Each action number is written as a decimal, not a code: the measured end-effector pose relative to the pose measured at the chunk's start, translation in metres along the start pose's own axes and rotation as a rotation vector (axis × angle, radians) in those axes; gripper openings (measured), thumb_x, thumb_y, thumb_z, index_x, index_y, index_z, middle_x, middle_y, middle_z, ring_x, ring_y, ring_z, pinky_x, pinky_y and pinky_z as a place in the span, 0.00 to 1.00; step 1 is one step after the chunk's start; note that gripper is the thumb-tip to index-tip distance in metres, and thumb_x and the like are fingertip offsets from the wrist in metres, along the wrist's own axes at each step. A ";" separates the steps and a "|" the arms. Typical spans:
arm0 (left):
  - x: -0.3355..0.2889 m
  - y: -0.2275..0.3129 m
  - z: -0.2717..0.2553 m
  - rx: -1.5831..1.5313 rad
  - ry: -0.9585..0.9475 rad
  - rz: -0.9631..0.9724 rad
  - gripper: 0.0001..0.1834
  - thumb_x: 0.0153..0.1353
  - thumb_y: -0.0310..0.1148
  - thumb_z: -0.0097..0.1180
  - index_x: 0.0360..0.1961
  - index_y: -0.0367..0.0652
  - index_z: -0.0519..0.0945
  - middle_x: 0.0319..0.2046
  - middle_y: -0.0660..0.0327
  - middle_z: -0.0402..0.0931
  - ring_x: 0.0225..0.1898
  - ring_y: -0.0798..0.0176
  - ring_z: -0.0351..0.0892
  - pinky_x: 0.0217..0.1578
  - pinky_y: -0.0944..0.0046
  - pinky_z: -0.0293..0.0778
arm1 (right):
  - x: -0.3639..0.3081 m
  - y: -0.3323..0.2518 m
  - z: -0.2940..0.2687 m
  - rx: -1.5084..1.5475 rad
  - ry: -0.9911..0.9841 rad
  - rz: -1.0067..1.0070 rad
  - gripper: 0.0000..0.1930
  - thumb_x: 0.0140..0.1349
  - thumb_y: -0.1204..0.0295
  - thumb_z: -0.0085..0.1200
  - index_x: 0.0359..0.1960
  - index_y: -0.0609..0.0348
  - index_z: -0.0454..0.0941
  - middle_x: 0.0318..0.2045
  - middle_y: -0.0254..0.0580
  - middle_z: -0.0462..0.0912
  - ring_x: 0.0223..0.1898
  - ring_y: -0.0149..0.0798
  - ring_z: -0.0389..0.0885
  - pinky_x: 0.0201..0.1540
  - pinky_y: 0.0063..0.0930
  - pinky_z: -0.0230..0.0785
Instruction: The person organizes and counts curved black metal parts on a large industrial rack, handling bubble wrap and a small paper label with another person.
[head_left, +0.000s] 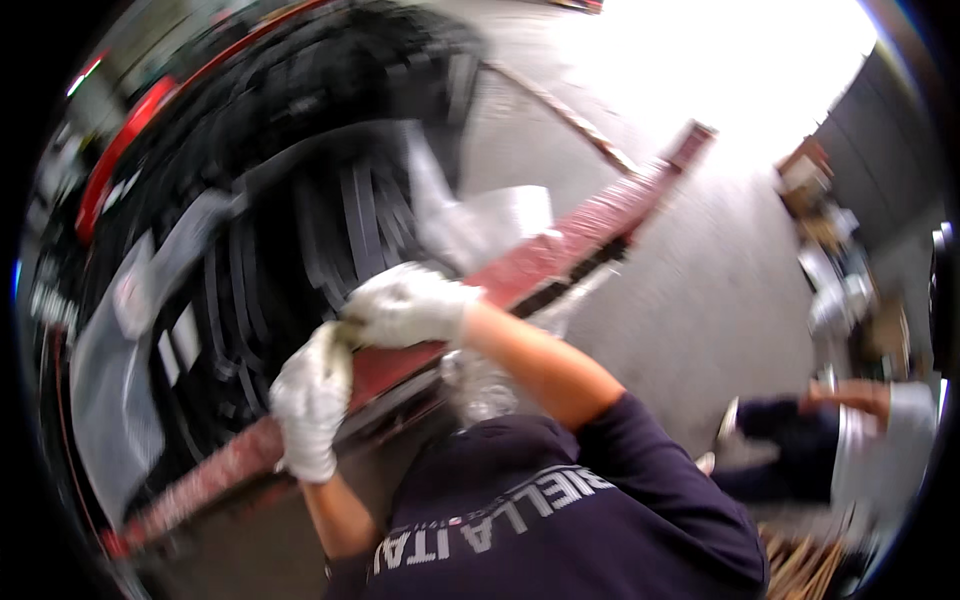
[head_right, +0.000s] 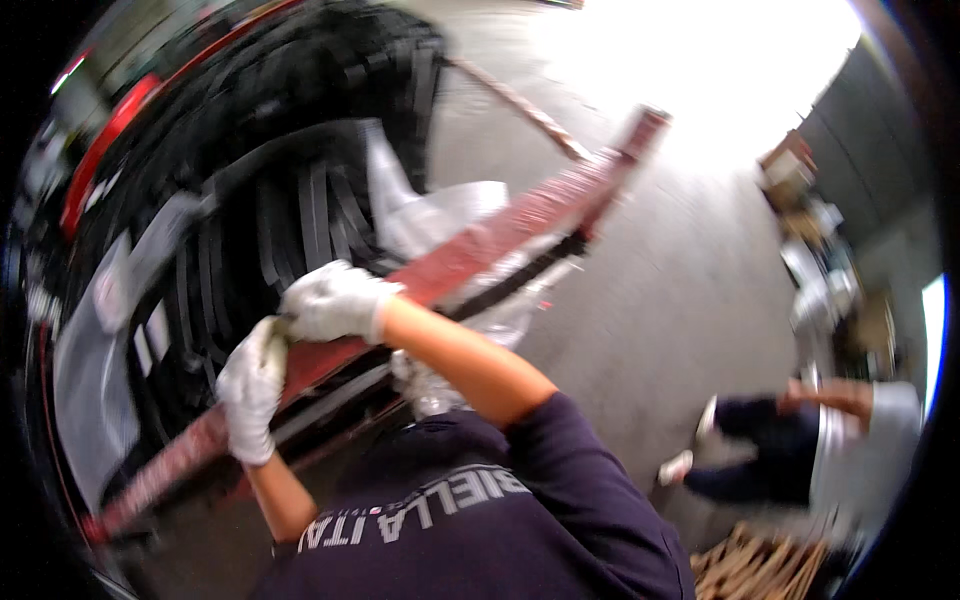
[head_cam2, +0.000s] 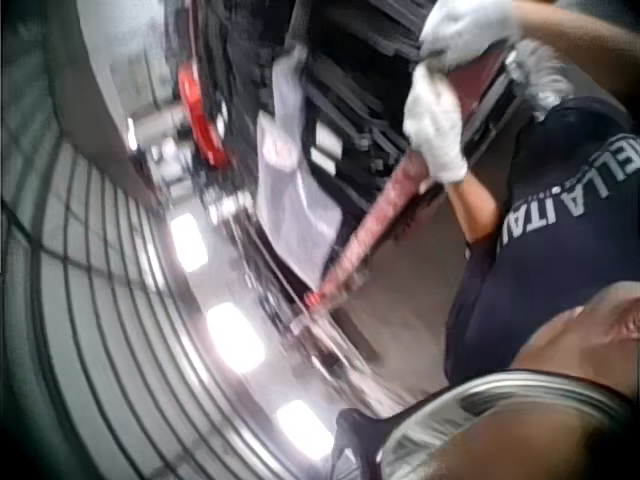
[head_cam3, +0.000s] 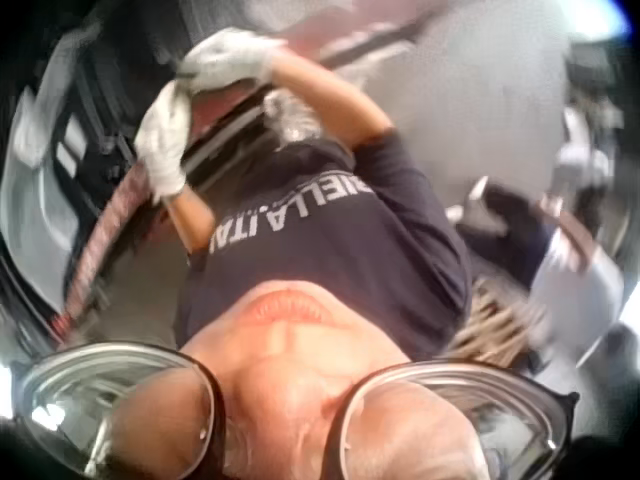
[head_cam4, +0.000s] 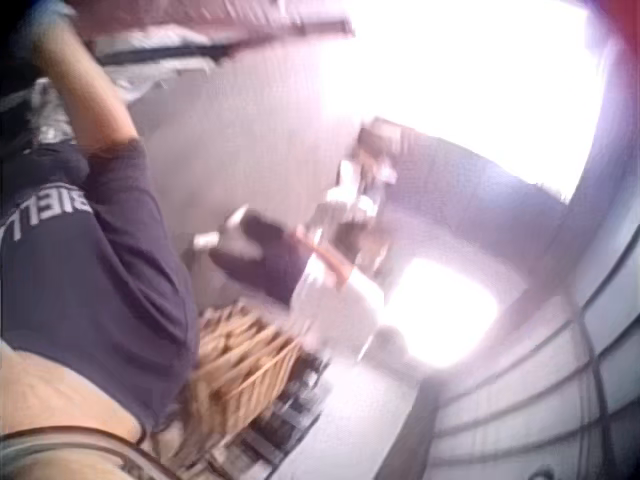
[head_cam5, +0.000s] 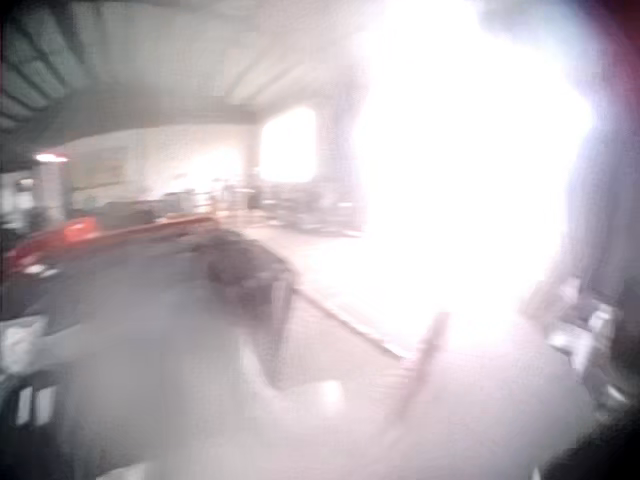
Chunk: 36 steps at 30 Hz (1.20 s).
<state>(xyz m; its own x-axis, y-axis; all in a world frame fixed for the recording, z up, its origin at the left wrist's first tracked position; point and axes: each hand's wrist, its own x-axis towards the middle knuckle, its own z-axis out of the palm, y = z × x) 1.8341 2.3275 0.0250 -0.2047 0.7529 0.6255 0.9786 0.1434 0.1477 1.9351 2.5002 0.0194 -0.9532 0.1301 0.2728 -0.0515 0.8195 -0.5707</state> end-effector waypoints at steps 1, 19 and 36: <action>-0.004 -0.004 0.002 0.007 -0.053 -0.068 0.12 0.60 0.32 0.60 0.45 0.46 0.81 0.35 0.55 0.82 0.35 0.52 0.82 0.36 0.56 0.78 | -0.001 -0.003 -0.003 0.043 0.006 0.011 0.15 0.59 0.58 0.54 0.33 0.57 0.82 0.28 0.46 0.82 0.34 0.49 0.83 0.38 0.38 0.76; -0.010 -0.036 0.006 -0.272 -0.432 -0.412 0.23 0.71 0.41 0.46 0.63 0.42 0.67 0.55 0.54 0.74 0.54 0.60 0.74 0.56 0.63 0.67 | 0.012 -0.031 -0.008 0.027 -0.107 0.187 0.23 0.62 0.48 0.45 0.35 0.55 0.84 0.32 0.48 0.85 0.36 0.53 0.83 0.40 0.41 0.75; -0.002 0.003 -0.007 -0.115 -0.039 -0.145 0.24 0.58 0.37 0.59 0.54 0.39 0.74 0.53 0.52 0.75 0.41 0.52 0.82 0.43 0.59 0.79 | 0.001 -0.028 -0.009 -0.396 0.109 -0.061 0.31 0.66 0.57 0.51 0.68 0.52 0.59 0.20 0.43 0.81 0.17 0.40 0.80 0.21 0.36 0.72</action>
<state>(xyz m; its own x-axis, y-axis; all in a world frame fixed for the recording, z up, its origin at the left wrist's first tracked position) 1.8373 2.3217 0.0297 -0.3405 0.7545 0.5610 0.9295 0.1801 0.3220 1.9379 2.4825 0.0421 -0.9137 0.1155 0.3896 0.0320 0.9762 -0.2143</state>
